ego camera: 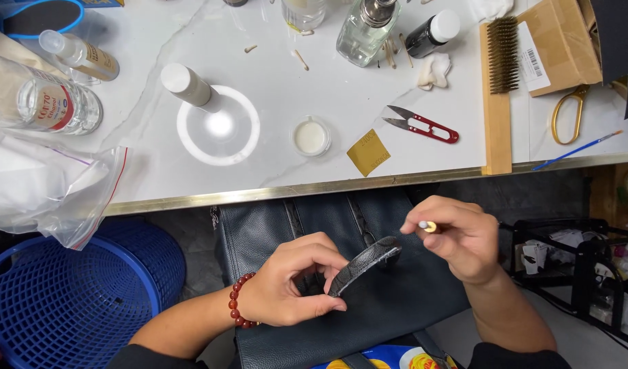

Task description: Applying edge paint to the handle of a dark blue leather handbag.

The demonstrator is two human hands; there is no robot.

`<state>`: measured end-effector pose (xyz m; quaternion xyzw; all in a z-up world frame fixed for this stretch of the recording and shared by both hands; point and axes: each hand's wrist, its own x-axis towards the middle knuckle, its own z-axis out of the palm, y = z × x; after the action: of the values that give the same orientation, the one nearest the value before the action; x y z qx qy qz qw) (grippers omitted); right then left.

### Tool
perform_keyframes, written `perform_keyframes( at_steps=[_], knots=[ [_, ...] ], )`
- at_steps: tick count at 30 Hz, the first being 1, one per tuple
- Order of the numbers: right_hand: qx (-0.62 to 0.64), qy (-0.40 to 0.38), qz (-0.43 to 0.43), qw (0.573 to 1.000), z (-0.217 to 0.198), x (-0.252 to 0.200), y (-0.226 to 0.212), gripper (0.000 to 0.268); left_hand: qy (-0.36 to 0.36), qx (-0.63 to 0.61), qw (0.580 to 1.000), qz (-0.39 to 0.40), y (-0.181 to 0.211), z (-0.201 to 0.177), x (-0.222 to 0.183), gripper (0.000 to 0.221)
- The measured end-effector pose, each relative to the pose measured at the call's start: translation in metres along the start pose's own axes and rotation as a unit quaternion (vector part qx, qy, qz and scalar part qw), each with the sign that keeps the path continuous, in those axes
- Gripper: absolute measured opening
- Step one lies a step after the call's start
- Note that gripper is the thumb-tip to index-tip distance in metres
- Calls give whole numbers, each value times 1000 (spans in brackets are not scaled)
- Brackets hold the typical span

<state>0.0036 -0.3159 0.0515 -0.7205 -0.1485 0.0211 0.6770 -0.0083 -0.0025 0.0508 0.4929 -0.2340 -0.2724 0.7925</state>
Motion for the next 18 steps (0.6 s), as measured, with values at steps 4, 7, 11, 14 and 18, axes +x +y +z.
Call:
perform_keyframes(
  at_steps=[4, 7, 11, 14, 18],
  knots=[
    [123, -83, 85, 985, 0, -8, 27, 31, 11, -53, 998, -19, -2, -3, 1, 39],
    [201, -121, 137, 962, 5, -16, 43, 43, 26, -84, 995, -41, -1, -5, 2, 40],
    [245, -83, 121, 958, 7, -24, 59, 39, 40, -96, 993, -60, -1, -7, -1, 39],
    [220, -30, 84, 971, -16, -42, 70, 27, 49, -103, 992, -58, -4, -8, -6, 39],
    [147, 19, 56, 987, -45, -84, 56, 24, 54, -115, 991, -30, -8, -11, -13, 40]
  ],
)
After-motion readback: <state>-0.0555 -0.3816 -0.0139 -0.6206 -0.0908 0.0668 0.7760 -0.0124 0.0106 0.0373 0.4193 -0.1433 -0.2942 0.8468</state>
